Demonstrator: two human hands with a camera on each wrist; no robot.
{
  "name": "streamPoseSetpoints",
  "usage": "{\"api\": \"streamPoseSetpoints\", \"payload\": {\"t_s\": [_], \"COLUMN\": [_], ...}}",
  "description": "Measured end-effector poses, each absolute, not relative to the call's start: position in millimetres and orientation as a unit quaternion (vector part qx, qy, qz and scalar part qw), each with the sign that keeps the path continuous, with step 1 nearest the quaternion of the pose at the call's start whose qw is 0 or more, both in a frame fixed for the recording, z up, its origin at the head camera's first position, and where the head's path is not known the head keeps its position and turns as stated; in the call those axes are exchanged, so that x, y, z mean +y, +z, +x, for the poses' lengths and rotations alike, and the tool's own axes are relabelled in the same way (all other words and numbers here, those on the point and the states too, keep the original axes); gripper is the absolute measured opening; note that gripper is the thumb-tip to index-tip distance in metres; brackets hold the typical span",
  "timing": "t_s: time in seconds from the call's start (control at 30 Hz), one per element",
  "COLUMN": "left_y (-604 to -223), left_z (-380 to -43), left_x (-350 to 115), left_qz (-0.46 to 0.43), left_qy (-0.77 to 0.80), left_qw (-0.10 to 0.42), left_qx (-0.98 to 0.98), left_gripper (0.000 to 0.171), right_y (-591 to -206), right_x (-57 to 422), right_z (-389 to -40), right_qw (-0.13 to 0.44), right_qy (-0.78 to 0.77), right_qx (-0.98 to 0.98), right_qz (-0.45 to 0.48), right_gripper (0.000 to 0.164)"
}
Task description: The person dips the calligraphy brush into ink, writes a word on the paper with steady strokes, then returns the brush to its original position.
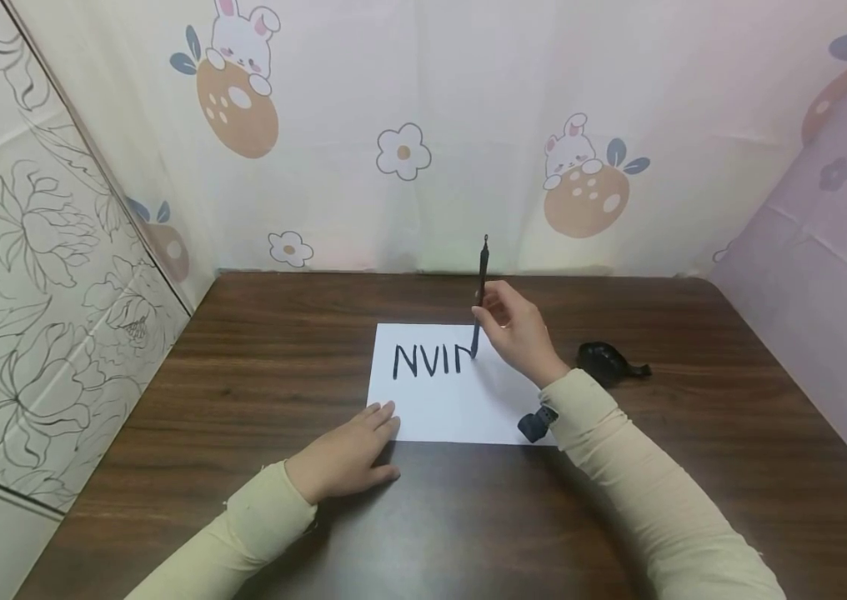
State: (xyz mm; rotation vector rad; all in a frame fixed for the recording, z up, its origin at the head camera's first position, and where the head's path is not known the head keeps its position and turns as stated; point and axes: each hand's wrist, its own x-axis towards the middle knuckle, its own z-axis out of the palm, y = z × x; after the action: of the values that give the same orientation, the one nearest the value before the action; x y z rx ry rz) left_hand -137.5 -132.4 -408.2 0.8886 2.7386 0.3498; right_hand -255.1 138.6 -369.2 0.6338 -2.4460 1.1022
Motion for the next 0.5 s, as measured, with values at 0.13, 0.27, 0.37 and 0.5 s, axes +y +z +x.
{"api": "streamPoseSetpoints", "payload": {"t_s": [0.13, 0.27, 0.37, 0.5], "left_y": [-408.6, -408.5, -407.9, -408.1], "left_z": [-137.9, -138.2, -138.5, -138.8], "left_x": [-131.9, -131.3, -130.8, -130.8], "left_qz": [0.306, 0.306, 0.305, 0.305], "left_qy": [0.12, 0.121, 0.121, 0.122], "left_qw": [0.119, 0.119, 0.119, 0.119], "left_qx": [0.937, 0.937, 0.937, 0.937], "left_gripper": [0.067, 0.067, 0.067, 0.067], "right_y": [-368.3, -367.4, -366.4, -366.0], "right_x": [137.7, 136.2, 134.3, 131.5], "right_z": [-252.7, -251.1, -250.2, -248.7], "right_qw": [0.184, 0.181, 0.177, 0.171], "right_qy": [0.388, 0.385, 0.388, 0.389], "right_qx": [-0.875, -0.876, -0.874, -0.874], "right_qz": [0.225, 0.228, 0.233, 0.237], "right_gripper": [0.021, 0.023, 0.024, 0.024]}}
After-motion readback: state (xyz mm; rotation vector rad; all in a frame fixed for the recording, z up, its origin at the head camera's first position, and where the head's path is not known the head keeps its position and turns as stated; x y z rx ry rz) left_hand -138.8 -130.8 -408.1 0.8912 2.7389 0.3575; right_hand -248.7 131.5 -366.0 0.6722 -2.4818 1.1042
